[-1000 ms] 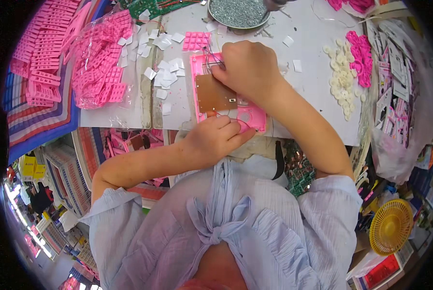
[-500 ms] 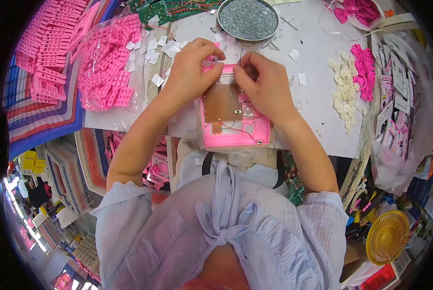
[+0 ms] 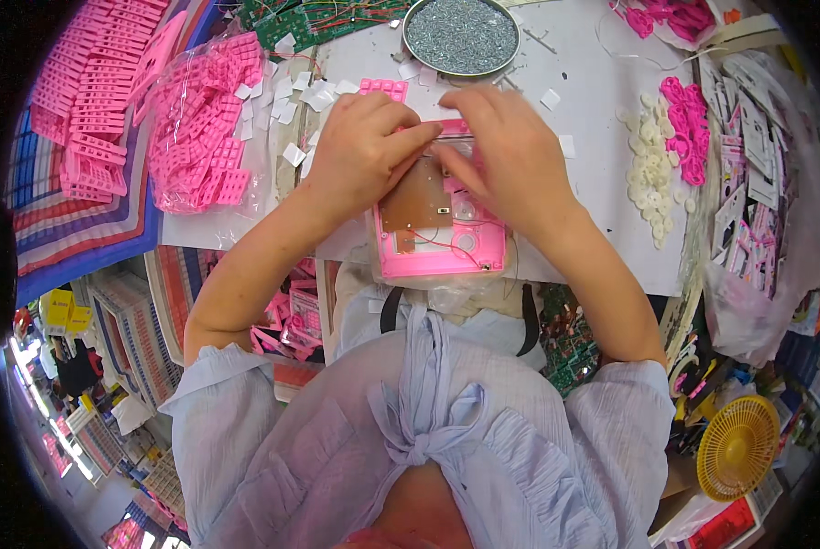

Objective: Assembling electronic and plastic components for a toy piggy bank at a factory workbench.

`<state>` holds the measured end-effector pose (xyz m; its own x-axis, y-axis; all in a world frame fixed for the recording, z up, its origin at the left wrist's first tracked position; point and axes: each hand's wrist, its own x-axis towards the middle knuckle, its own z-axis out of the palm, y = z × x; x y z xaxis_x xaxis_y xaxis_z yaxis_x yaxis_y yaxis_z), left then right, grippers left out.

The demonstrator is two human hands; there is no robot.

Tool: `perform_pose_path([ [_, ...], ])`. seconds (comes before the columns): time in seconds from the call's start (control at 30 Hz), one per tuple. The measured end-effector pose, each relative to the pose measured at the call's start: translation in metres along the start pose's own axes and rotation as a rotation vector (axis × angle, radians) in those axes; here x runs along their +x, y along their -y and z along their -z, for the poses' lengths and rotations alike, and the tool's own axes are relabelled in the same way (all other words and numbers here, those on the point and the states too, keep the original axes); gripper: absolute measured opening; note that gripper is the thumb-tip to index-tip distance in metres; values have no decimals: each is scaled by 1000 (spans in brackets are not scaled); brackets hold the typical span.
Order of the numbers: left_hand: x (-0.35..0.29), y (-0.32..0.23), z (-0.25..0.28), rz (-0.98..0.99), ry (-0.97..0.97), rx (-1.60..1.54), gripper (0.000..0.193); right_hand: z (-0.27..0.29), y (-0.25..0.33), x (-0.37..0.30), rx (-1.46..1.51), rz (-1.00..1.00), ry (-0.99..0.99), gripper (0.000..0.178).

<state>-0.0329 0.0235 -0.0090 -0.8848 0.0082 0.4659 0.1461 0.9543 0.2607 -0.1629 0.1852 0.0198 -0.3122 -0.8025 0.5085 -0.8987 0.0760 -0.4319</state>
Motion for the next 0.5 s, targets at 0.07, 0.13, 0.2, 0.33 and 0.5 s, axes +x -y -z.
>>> perform_pose_path([
  [0.07, 0, -7, -1, 97, 47, -45, 22, -4, -10, -12, 40, -67, 187, 19],
  [0.13, -2, -5, -1, 173, -14, -187, 21, -7, -12, -15, 41, -77, 191, 18],
  [0.2, -6, -2, 0, 211, -49, -266, 20, -9, -11, -15, 58, -76, 181, 17],
  [0.33, -11, 1, -1, 239, -51, -306, 16, -8, 0, -9, 103, -78, 179, 11],
  [0.5, -9, -2, 5, 405, 3, -481, 13, -10, -4, -9, 0, -15, 171, 9],
])
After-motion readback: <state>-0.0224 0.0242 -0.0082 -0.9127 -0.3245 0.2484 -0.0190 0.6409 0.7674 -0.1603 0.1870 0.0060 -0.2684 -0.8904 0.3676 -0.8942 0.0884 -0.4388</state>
